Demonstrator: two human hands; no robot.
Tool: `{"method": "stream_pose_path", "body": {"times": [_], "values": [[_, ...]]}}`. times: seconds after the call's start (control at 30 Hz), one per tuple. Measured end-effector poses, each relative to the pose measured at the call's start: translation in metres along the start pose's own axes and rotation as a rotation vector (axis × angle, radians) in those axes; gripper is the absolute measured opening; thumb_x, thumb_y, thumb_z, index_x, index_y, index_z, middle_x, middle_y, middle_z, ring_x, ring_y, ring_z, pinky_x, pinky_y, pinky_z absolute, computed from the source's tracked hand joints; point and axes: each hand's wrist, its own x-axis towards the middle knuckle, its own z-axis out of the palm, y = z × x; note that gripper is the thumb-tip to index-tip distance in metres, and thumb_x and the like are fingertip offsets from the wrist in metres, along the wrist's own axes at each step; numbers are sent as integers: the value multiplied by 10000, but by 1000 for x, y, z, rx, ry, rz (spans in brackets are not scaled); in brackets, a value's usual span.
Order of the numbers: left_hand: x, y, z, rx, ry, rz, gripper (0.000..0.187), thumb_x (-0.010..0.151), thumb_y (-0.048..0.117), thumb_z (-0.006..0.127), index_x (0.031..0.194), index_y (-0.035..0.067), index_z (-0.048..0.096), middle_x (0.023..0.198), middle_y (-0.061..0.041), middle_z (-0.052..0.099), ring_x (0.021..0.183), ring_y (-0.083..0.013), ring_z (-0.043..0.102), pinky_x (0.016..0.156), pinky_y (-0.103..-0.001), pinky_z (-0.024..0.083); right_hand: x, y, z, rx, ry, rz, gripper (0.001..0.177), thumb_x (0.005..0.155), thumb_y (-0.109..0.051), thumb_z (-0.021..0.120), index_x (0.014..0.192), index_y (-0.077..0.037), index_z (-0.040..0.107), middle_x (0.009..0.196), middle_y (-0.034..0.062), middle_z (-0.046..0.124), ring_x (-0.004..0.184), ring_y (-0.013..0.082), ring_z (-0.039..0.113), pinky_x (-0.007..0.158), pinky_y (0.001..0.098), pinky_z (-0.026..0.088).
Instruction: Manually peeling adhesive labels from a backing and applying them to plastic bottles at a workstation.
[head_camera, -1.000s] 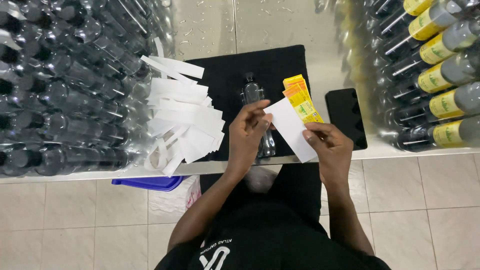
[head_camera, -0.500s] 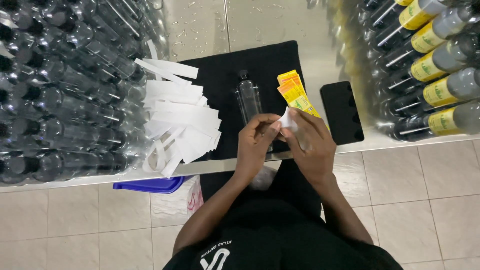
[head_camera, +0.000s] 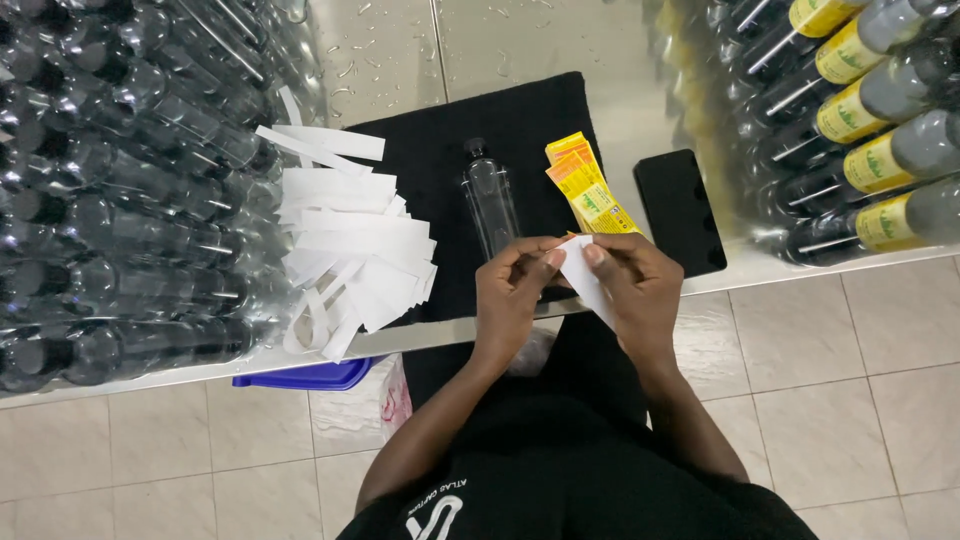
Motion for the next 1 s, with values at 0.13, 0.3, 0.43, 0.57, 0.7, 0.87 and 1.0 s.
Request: {"method": "stream_pose_path", "body": {"times": [0.13, 0.3, 0.43, 0.57, 0.7, 0.87, 1.0], "values": [[3, -3, -10, 55, 39, 15, 298, 1051, 201, 772, 1220, -45, 759, 993, -242, 763, 906, -337, 813, 750, -446, 714, -2, 0, -3, 3, 106, -95, 270, 1065, -258, 803, 1134, 0, 759, 985, 195, 763, 903, 224, 733, 765, 411, 628], [14, 23, -37, 127, 238, 96, 410, 1036, 356, 775, 1252, 9, 750, 1095, -198, 727, 1019, -277, 767, 783, -461, 701, -22, -11, -23, 41, 116, -110, 302, 1115, -297, 726, 1121, 4, 700, 987, 198, 706, 912, 258, 712, 846, 448, 606], [18, 36, -41, 110, 275, 138, 435, 1085, 364, 689, 1365, 31, 667, 1156, -184, 630, 1071, -229, 666, 869, -495, 668, -36, -20, -39, 11, -154, 37, 265, 1053, -223, 706, 999, 37, 718, 912, 226, 722, 888, 316, 728, 857, 512, 587], [12, 33, -25, 82, 135, 205, 451, 1081, 253, 690, 1477, 67, 580, 1165, -125, 633, 1165, -184, 621, 923, -475, 646, -18, -10, -53, 151, -76, -138, 470, 1182, -352, 538, 1071, 72, 707, 967, 244, 736, 959, 319, 750, 956, 478, 609], [-8, 36, -4, 59, -27, 163, 535, 1060, 250, 737, 1532, 105, 531, 1244, -188, 696, 1070, -255, 729, 906, -449, 631, -2, -35, -38, 95, -99, -228, 443, 1131, -313, 617, 1168, 119, 706, 984, 279, 729, 928, 331, 745, 897, 502, 626], [-23, 43, 1, 121, -89, 185, 541, 1056, 255, 753, 1527, 96, 539, 1244, -184, 747, 1080, -294, 761, 906, -435, 620, -10, -56, -22, 34, -129, -236, 252, 1059, -222, 732, 1069, 27, 769, 831, 205, 712, 763, 289, 734, 754, 455, 603], [-29, 38, 3, 171, -48, 390, 488, 1059, 87, 717, 1511, 33, 544, 1390, -204, 682, 1284, -377, 693, 1056, -505, 611, -9, -26, -35, 61, 34, -275, 276, 1125, -220, 686, 1116, 54, 720, 893, 246, 665, 821, 315, 693, 853, 491, 588]]}}
